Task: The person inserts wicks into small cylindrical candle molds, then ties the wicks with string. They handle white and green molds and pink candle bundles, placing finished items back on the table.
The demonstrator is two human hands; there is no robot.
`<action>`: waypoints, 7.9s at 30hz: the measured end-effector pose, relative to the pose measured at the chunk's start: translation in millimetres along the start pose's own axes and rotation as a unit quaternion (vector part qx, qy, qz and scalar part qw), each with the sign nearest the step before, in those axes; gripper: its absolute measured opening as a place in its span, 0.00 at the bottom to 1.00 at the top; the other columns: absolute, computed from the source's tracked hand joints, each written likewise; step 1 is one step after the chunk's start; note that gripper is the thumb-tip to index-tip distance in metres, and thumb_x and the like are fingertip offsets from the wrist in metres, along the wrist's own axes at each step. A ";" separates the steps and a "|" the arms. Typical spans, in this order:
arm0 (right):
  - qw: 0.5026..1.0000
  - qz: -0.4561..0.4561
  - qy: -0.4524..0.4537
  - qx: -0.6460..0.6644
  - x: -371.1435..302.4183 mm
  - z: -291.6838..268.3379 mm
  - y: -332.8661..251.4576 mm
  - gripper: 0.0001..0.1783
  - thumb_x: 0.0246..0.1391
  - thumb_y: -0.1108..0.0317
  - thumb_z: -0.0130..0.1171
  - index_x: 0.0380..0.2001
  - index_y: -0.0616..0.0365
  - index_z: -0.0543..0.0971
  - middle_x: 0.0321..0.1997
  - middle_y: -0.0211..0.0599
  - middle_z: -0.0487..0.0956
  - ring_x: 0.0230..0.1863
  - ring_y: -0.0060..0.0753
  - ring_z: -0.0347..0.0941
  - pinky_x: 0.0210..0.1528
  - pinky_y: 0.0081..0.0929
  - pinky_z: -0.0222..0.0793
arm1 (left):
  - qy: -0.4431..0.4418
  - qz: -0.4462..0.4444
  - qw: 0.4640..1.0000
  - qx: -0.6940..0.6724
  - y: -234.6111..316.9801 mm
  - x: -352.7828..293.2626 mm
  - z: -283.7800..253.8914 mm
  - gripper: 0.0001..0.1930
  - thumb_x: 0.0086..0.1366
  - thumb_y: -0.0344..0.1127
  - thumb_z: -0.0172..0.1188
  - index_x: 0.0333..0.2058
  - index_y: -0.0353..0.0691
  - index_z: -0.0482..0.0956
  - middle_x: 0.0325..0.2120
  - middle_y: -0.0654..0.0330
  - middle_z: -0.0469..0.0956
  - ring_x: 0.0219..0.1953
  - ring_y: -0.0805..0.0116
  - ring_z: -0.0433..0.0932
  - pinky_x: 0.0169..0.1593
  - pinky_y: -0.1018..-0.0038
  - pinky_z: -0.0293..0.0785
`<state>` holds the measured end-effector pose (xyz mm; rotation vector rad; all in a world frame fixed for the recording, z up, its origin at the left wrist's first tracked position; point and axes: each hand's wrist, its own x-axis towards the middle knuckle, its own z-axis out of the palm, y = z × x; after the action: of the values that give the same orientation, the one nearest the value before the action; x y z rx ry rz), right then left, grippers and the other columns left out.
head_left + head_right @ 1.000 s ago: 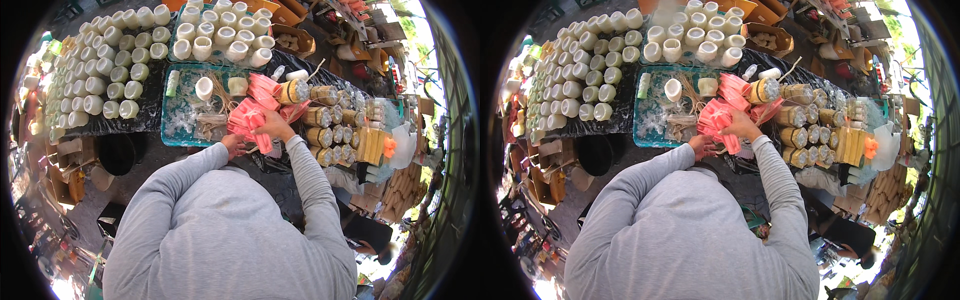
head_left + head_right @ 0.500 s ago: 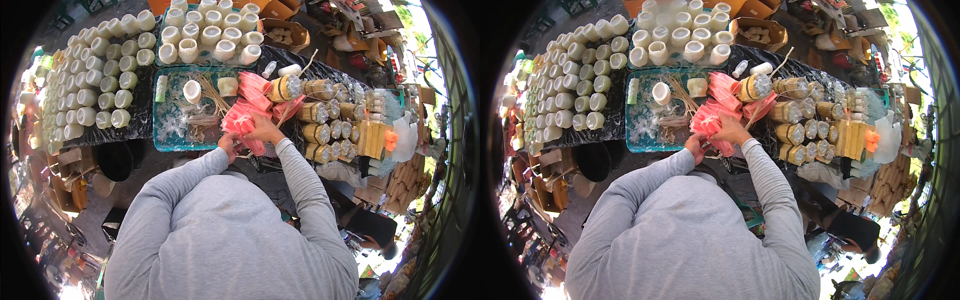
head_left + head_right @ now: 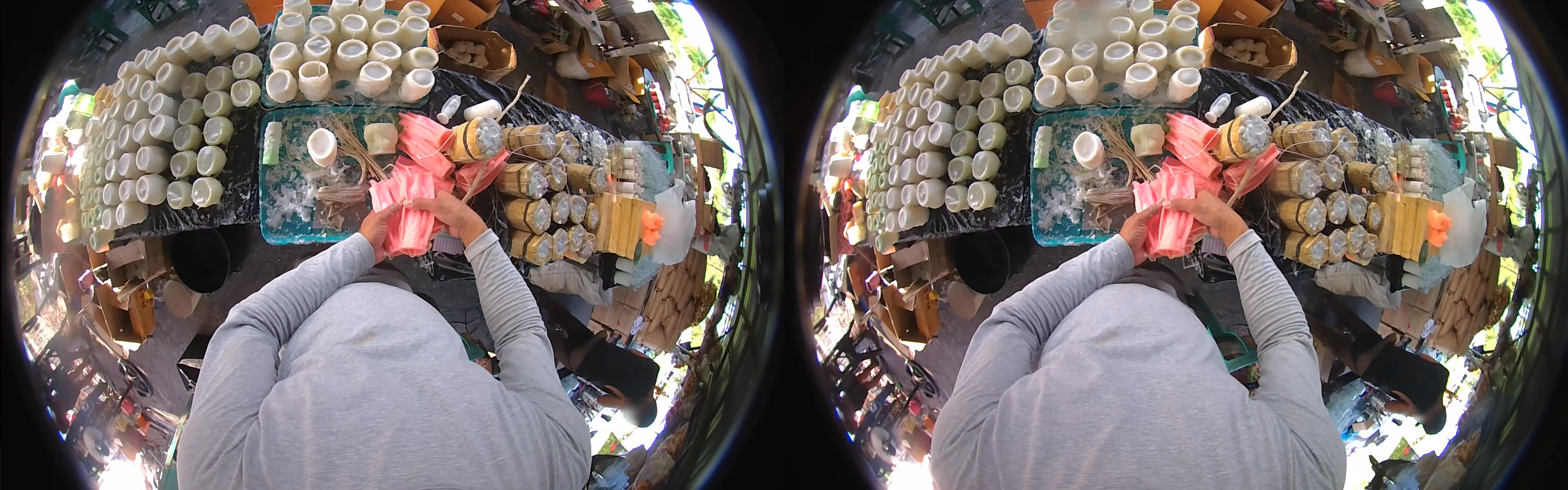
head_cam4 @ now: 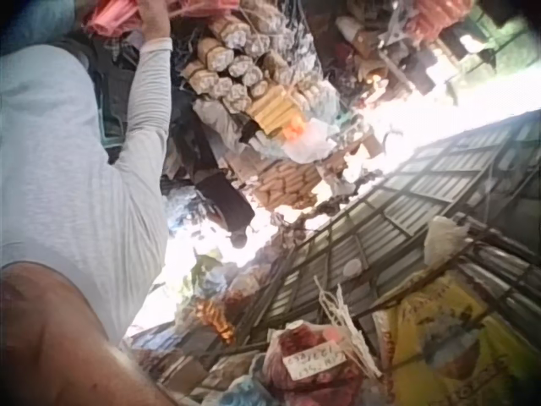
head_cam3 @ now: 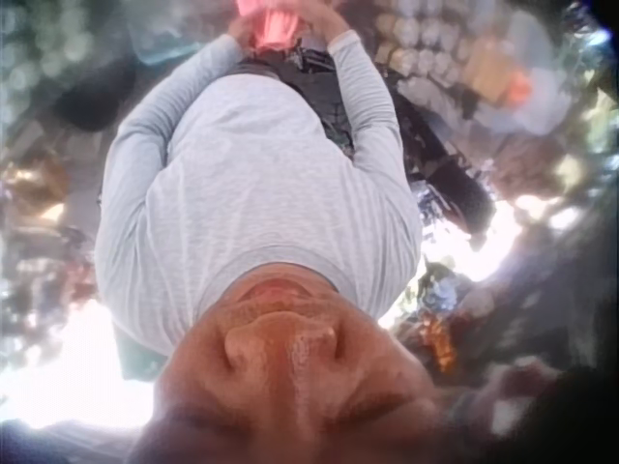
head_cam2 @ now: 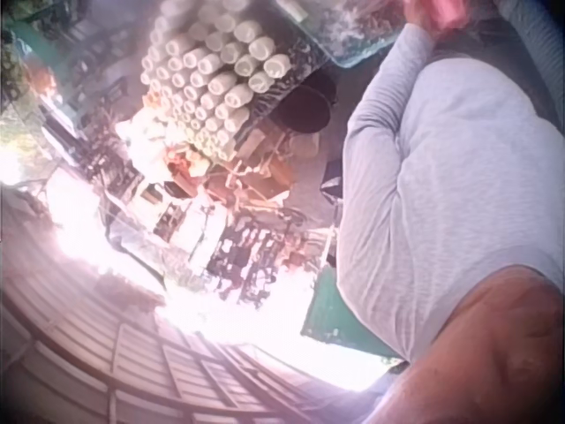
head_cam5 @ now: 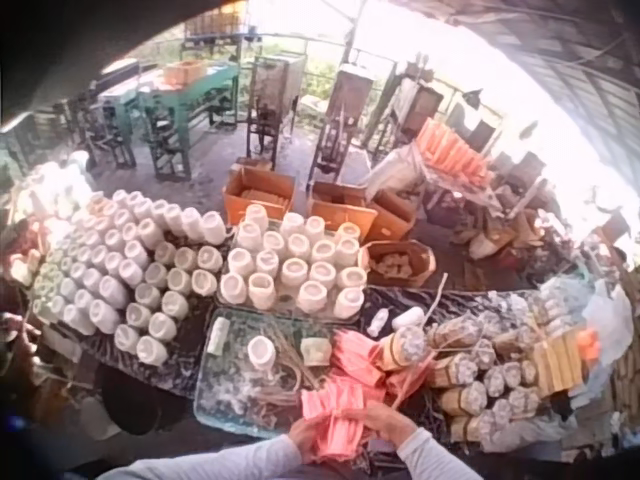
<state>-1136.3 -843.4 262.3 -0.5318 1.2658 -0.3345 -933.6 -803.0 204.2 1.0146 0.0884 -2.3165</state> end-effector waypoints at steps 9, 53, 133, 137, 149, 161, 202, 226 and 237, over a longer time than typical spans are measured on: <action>0.960 -0.047 0.058 0.268 -29.7 26.1 55.3 0.18 0.60 0.66 0.72 0.50 0.64 0.83 0.45 0.37 0.87 0.44 0.36 0.87 0.49 0.38 0.86 | -0.028 -0.078 0.997 0.005 -10.3 -9.8 -19.9 0.23 0.70 0.43 0.69 0.57 0.37 0.77 0.49 0.51 0.86 0.49 0.53 0.88 0.54 0.55 0.87; 0.924 -0.249 0.258 -0.133 -90.2 143.3 -1.5 0.25 0.54 0.64 0.69 0.52 0.70 0.78 0.44 0.49 0.86 0.42 0.36 0.84 0.48 0.33 0.79 | -0.239 0.019 0.969 -0.065 42.7 -54.6 -61.7 0.58 0.54 0.72 0.75 0.73 0.39 0.62 0.64 0.46 0.75 0.64 0.46 0.78 0.70 0.49 0.74; 0.552 -0.399 0.311 -0.662 24.6 27.1 -20.3 0.19 0.65 0.57 0.62 0.51 0.58 0.81 0.52 0.44 0.82 0.53 0.45 0.80 0.57 0.44 0.76 | -0.245 0.082 0.960 -0.107 49.9 -105.1 -73.3 0.48 0.64 0.64 0.69 0.77 0.53 0.59 0.74 0.54 0.65 0.72 0.48 0.68 0.73 0.47 0.71; 0.973 -0.218 -0.003 0.074 -8.5 40.4 -18.9 0.23 0.77 0.53 0.51 0.57 0.61 0.79 0.59 0.41 0.83 0.54 0.40 0.82 0.55 0.35 0.80 | -0.340 0.015 0.933 -0.121 58.6 -74.0 -67.0 0.42 0.66 0.57 0.69 0.73 0.46 0.65 0.69 0.50 0.72 0.66 0.49 0.76 0.70 0.48 0.75; 0.957 -0.248 0.085 -0.122 -102.8 123.1 -44.5 0.40 0.78 0.43 0.47 0.78 0.64 0.61 0.79 0.40 0.67 0.77 0.32 0.63 0.79 0.32 0.56 | -0.263 0.034 0.952 -0.156 53.0 -105.5 -60.2 0.46 0.65 0.63 0.67 0.75 0.50 0.63 0.72 0.51 0.67 0.69 0.49 0.73 0.70 0.50 0.75; 0.887 -0.231 0.173 -0.361 -58.3 55.7 -57.5 0.38 0.69 0.51 0.63 0.74 0.60 0.67 0.71 0.47 0.74 0.69 0.39 0.72 0.69 0.41 0.69 | -0.273 0.008 0.948 -0.163 50.7 -73.0 -62.8 0.49 0.62 0.58 0.72 0.76 0.48 0.60 0.73 0.49 0.66 0.70 0.48 0.72 0.72 0.50 0.73; 0.960 -0.189 -0.205 0.036 -72.6 192.7 -23.0 0.55 0.47 0.58 0.75 0.75 0.61 0.60 0.70 0.42 0.70 0.68 0.40 0.72 0.70 0.40 0.71 | -0.089 0.278 0.956 0.014 54.3 -219.2 -86.5 0.54 0.54 0.54 0.81 0.74 0.40 0.62 0.65 0.50 0.74 0.65 0.54 0.77 0.71 0.54 0.73; 0.810 -0.080 -0.550 -0.187 302.0 873.2 -270.9 0.35 0.56 0.67 0.71 0.65 0.60 0.70 0.57 0.36 0.80 0.55 0.31 0.80 0.60 0.33 0.80 | 0.106 0.574 0.806 -0.099 500.0 -528.5 -453.0 0.22 0.66 0.31 0.70 0.57 0.32 0.77 0.47 0.53 0.86 0.46 0.58 0.88 0.55 0.59 0.88; 0.742 -0.287 -0.297 -0.528 521.1 1042.7 -298.0 0.59 0.43 0.63 0.79 0.75 0.71 0.58 0.74 0.53 0.68 0.72 0.45 0.69 0.71 0.40 0.69 | 0.182 0.575 0.792 -0.096 641.4 -447.1 -649.9 0.26 0.61 0.33 0.78 0.57 0.39 0.80 0.50 0.58 0.85 0.53 0.63 0.85 0.60 0.59 0.83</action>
<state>23.4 -1160.4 217.4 -1.8713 0.5088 0.1115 76.0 -916.1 163.4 0.9791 -0.1186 -0.9662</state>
